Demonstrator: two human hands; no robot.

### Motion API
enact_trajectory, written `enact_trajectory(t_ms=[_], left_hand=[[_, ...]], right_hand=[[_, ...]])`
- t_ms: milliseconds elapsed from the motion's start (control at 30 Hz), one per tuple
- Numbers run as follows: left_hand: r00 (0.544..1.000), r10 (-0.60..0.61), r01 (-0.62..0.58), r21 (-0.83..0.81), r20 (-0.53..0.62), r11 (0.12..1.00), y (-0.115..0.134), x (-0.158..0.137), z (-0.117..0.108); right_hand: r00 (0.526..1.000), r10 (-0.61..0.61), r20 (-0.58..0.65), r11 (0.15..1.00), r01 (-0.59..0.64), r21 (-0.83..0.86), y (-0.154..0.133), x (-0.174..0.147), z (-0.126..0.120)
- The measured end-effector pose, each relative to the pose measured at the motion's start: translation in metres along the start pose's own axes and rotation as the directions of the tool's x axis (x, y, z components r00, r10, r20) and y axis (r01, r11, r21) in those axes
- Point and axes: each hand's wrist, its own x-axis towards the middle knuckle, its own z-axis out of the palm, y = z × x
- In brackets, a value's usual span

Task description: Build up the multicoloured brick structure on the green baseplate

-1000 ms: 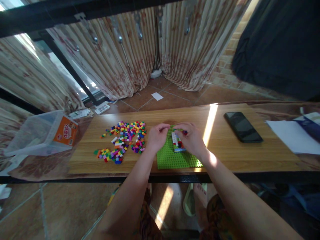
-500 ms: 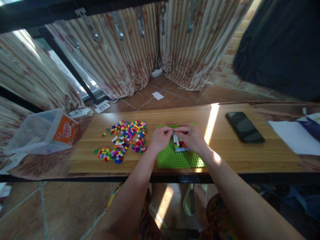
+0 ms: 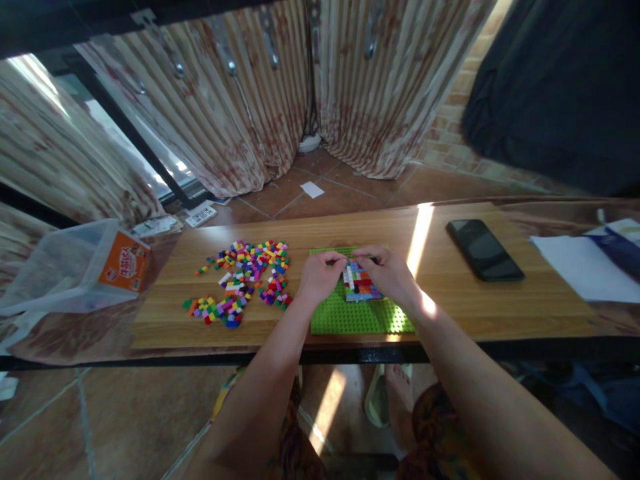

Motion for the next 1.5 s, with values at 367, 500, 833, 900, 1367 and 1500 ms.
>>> enact_trajectory(t_ms=[367, 500, 833, 900, 1367, 1500], left_hand=[[1.000, 0.011, -0.011, -0.017, 0.001, 1.000, -0.001, 0.002, -0.003], [1.000, -0.006, 0.006, -0.011, -0.012, 1.000, 0.003, 0.002, 0.002], [0.999, -0.031, 0.028, -0.098, -0.031, 0.995, -0.004, 0.005, 0.008], [0.999, -0.030, 0.026, -0.116, -0.035, 0.993, -0.004, 0.005, 0.010], [0.999, -0.005, 0.001, -0.107, -0.039, 0.994, -0.002, -0.001, 0.013], [0.997, 0.028, -0.036, -0.112, -0.071, 0.993, -0.005, 0.001, -0.005]], right_hand=[[0.996, 0.076, 0.047, 0.995, -0.072, -0.071, -0.007, -0.001, 0.001], [0.996, 0.078, 0.046, 0.994, -0.074, -0.078, -0.007, -0.001, 0.000], [0.995, 0.081, 0.062, 0.989, -0.073, -0.130, -0.010, -0.002, -0.001], [0.995, 0.084, 0.062, 0.988, -0.074, -0.139, -0.010, -0.002, 0.000], [0.992, 0.104, 0.074, 0.984, -0.091, -0.156, -0.011, -0.002, 0.000], [0.991, 0.105, 0.087, 0.984, -0.091, -0.156, -0.010, -0.002, -0.001]])
